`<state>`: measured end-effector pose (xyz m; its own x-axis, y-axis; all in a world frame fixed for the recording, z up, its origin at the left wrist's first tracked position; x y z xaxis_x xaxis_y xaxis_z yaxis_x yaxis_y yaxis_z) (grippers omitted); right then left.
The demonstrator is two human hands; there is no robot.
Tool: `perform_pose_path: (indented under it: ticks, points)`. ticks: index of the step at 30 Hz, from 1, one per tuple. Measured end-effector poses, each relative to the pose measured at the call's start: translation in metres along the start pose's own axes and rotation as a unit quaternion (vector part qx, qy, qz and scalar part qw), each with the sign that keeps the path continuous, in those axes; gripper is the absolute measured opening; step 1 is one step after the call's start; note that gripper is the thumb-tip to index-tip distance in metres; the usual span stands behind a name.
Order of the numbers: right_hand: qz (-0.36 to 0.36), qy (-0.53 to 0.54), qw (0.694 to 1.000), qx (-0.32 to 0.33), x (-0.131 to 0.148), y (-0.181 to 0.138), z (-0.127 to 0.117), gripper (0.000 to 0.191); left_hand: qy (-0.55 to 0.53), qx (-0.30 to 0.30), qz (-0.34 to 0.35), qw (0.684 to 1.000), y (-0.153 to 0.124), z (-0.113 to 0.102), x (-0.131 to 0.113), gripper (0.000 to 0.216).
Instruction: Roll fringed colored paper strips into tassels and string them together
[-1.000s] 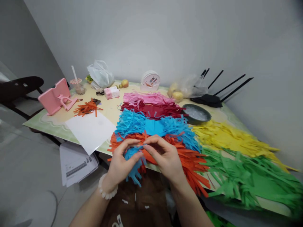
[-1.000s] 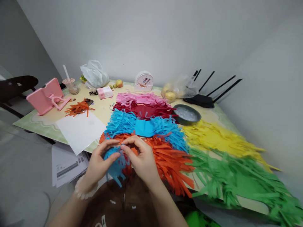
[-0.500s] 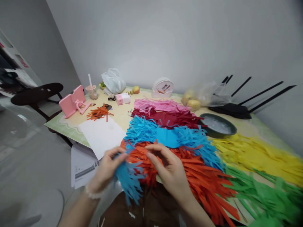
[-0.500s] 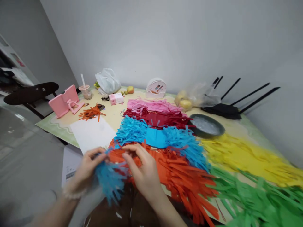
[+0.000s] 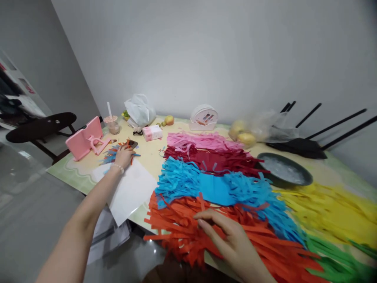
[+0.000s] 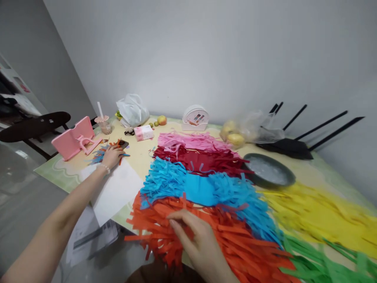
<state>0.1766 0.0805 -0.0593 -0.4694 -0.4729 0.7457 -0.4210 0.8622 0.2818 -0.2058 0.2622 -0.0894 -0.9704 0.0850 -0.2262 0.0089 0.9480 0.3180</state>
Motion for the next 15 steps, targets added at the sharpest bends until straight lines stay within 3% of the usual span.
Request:
perform_pose_path:
  ticks: [4,9,12,15]
  points:
    - [0.022,-0.056,0.998,-0.019,-0.028,0.014,-0.027,0.026,0.014,0.011,0.019,1.0,0.006,0.022,0.006,0.022]
    - [0.056,-0.212,0.972,-0.085,-0.071,0.076,-0.082,0.025,0.002,0.028,0.086,0.996,0.007,0.027,-0.012,0.022]
    - [0.077,-0.334,0.939,-0.036,-0.102,0.115,-0.097,0.029,0.006,0.006,0.111,0.994,0.002,0.011,-0.029,0.024]
    - [0.072,-0.362,0.928,0.048,-0.129,0.141,-0.088,0.024,0.015,-0.044,0.117,0.992,0.002,-0.013,-0.058,0.025]
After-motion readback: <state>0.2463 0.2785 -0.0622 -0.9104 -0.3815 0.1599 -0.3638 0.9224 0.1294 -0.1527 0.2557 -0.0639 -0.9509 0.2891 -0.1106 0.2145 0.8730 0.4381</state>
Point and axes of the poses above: each hand's wrist, its own y-axis towards the middle knuckle, its own z-axis out of the palm, x = y × z, the point moved 5 cm from there along y, towards the middle knuckle, and after that the axes turned 7 degrees about -y, right-handed, at the moved point
